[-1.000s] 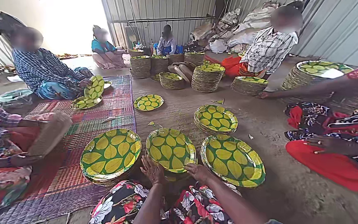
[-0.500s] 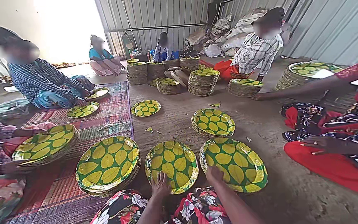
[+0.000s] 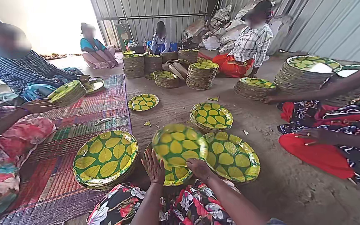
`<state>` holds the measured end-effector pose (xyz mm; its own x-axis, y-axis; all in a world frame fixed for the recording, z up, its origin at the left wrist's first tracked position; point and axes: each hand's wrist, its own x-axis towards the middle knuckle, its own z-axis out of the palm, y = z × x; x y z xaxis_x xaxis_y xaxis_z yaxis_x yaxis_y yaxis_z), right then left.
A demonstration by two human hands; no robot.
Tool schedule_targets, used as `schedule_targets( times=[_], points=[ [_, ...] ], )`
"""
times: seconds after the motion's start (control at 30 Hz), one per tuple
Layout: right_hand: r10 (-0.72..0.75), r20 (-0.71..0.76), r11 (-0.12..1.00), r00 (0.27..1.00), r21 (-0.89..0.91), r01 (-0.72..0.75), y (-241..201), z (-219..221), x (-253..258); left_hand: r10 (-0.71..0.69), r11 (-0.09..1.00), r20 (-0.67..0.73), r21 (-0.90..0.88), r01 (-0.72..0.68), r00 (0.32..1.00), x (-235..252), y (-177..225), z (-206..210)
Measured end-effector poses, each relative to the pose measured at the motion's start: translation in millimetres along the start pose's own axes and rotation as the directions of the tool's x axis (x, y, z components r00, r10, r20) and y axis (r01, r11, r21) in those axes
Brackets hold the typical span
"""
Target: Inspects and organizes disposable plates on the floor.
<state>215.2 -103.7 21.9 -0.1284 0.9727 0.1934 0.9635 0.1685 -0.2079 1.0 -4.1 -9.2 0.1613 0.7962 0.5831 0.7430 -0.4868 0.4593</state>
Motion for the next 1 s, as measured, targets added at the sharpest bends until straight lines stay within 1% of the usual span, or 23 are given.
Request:
schedule_targets(
  times=[0.03,0.07,0.1,0.13,0.17,0.2,0.23,0.27,0.33,0.4,0.47,0.5,0.57,0.67,0.73,0.77,0.8,0.83,0.87,0.9,0.93,0.97,1.0],
  points=[
    [-0.010,0.209,1.000,0.978,0.009,0.008,-1.7,2.7,3.8,0.005,1.000,0.085,0.007,-0.006,0.996,-0.4,1.1,-5.1],
    [0.020,0.401,1.000,0.916,-0.001,-0.021,-1.4,4.8,8.0,-0.014,1.000,0.248,0.024,0.008,0.969,-2.2,2.2,-9.6],
    [0.078,0.516,0.997,0.853,-0.030,-0.074,0.9,8.0,10.6,-0.058,0.998,0.463,0.055,0.036,0.884,-3.7,2.4,-12.2],
    [0.148,0.551,0.988,0.821,-0.055,-0.141,4.6,11.9,11.3,-0.107,0.993,0.664,0.113,0.041,0.740,-5.7,0.4,-11.1],
    [0.224,0.529,0.973,0.818,-0.073,-0.219,7.9,12.4,10.5,-0.148,0.985,0.797,0.169,0.019,0.586,-9.1,-2.2,-7.2],
    [0.309,0.478,0.949,0.822,-0.095,-0.301,10.2,9.3,9.4,-0.174,0.979,0.863,0.205,-0.015,0.474,-12.2,-3.0,-3.5],
    [0.405,0.419,0.911,0.812,-0.114,-0.396,12.0,5.2,8.1,-0.180,0.975,0.881,0.220,-0.040,0.438,-15.4,-2.6,-0.3],
    [0.506,0.365,0.858,0.781,-0.128,-0.497,13.5,0.7,6.5,-0.176,0.975,0.879,0.219,-0.047,0.444,-16.7,-2.4,2.1],
    [0.684,0.290,0.721,0.669,-0.128,-0.681,20.1,-6.0,4.1,-0.162,0.976,0.860,0.212,-0.050,0.483,-14.5,-2.6,5.1],
    [0.768,0.328,0.618,0.550,-0.153,-0.771,24.8,-12.9,1.7,-0.158,0.976,0.815,0.215,-0.039,0.557,-12.5,-3.2,5.7],
    [0.791,0.395,0.571,0.466,-0.205,-0.795,26.7,-15.3,5.0,-0.187,0.970,0.771,0.242,-0.009,0.609,-8.4,-0.8,5.7],
    [0.796,0.410,0.560,0.445,-0.223,-0.798,24.7,-14.6,5.9,-0.205,0.968,0.768,0.251,0.009,0.607,-7.9,0.3,5.1],
    [0.811,0.390,0.542,0.435,-0.225,-0.809,23.6,-13.7,10.4,-0.224,0.966,0.801,0.258,0.018,0.556,-1.8,0.8,4.9],
    [0.819,0.335,0.540,0.466,-0.174,-0.823,27.4,-13.6,5.7,-0.196,0.980,0.851,0.187,0.068,0.487,-3.3,-4.8,7.1],
    [0.824,0.239,0.549,0.514,-0.116,-0.827,28.7,-20.1,4.3,-0.185,0.983,0.845,0.147,0.114,0.501,-2.2,-5.6,8.2],
    [0.816,0.150,0.573,0.559,-0.077,-0.816,28.2,-21.5,3.5,-0.189,0.980,0.825,0.126,0.152,0.533,-1.6,-4.8,7.3],
    [0.787,0.030,0.616,0.616,-0.053,-0.786,26.1,-22.3,2.5,-0.193,0.977,0.788,0.100,0.188,0.584,-0.9,-2.9,4.9],
    [0.721,-0.109,0.686,0.685,-0.032,-0.727,24.1,-21.3,0.9,-0.184,0.977,0.726,0.062,0.203,0.662,-0.3,-1.5,2.9],
    [0.615,-0.239,0.771,0.751,-0.012,-0.636,20.9,-18.8,-1.3,-0.153,0.983,0.617,0.012,0.186,0.772,-0.7,-1.3,2.6],
    [0.487,-0.341,0.854,0.804,-0.007,-0.520,16.9,-14.9,-3.5,-0.109,0.989,0.463,-0.040,0.144,0.880,-0.6,-1.3,2.8],
    [0.363,-0.383,0.920,0.850,0.003,-0.391,11.8,-11.5,-4.9,-0.061,0.994,0.293,-0.073,0.086,0.954,1.0,-1.3,3.2],
    [0.231,-0.383,0.968,0.895,0.000,-0.250,6.3,-8.1,-5.9,-0.022,0.996,0.147,-0.086,0.035,0.989,3.5,-2.0,3.7],
    [0.098,-0.344,0.994,0.934,-0.004,-0.106,1.2,-3.8,-5.7,0.003,0.997,0.041,-0.080,0.001,0.999,6.3,-2.9,2.7]
  ],
)
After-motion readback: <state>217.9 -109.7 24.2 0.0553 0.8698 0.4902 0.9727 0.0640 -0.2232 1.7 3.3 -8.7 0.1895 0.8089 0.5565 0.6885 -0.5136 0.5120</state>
